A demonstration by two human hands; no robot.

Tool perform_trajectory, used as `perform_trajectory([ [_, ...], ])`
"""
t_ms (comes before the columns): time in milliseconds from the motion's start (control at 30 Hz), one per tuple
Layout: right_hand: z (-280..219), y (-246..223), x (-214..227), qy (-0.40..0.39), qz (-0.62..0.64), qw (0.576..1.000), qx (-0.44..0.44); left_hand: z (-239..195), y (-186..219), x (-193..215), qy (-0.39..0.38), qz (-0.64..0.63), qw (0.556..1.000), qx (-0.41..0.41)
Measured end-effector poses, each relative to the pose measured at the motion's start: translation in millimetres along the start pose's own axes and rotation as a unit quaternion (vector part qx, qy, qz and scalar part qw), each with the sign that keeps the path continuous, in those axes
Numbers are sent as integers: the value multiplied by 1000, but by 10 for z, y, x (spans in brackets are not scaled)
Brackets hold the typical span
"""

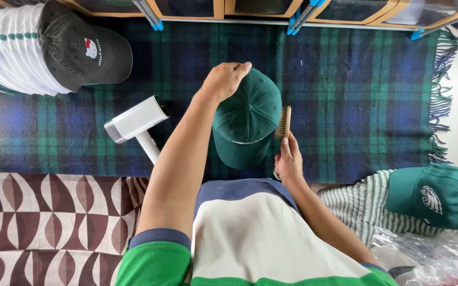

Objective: The person uses a brush to clean the exterior and interior of a green baseball cap placed on a table. The person rotates the cap to access different sections and brushes the brim, panels, and inner lining thoroughly.

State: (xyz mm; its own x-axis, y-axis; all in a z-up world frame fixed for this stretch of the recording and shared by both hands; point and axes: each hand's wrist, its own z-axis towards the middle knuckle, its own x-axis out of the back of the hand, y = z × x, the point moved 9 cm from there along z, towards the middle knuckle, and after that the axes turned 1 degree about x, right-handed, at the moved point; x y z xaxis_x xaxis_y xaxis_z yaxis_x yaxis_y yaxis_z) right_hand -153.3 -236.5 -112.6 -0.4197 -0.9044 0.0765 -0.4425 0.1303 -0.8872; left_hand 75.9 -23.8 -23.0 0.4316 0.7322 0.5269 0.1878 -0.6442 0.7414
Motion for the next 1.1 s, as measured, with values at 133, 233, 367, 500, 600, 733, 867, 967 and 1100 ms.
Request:
perform_trajectory([
  [133,-252,-797,0,-15,-159,952,263,-97,16,61,8,-4,1000,7],
  [233,-636,-1456,-389,-23,-323,825,464,-46,-6,22,7,-13,1000,-5],
  [367,-182,-1365,-333,1,-242,884,400,-1,-35,12,16,10,1000,-6],
  [500,248,-437,190,41,-269,956,105,-50,-64,-16,1,11,1000,25],
  [600,219,-290,291,35,-206,977,33,-20,60,47,15,34,999,-23],
  [733,-203,-1083,134,37,-288,883,367,-178,67,80,28,24,999,-19],
  [867,-385,-781,-155,-135,-425,742,500,-61,-56,34,45,20,999,14],
  [967,-597,-929,-127,-205,-460,725,469,-99,-13,42,46,16,999,24],
  [1100,-122,-977,73,-141,-439,818,344,-97,-26,34,-20,9,995,94],
])
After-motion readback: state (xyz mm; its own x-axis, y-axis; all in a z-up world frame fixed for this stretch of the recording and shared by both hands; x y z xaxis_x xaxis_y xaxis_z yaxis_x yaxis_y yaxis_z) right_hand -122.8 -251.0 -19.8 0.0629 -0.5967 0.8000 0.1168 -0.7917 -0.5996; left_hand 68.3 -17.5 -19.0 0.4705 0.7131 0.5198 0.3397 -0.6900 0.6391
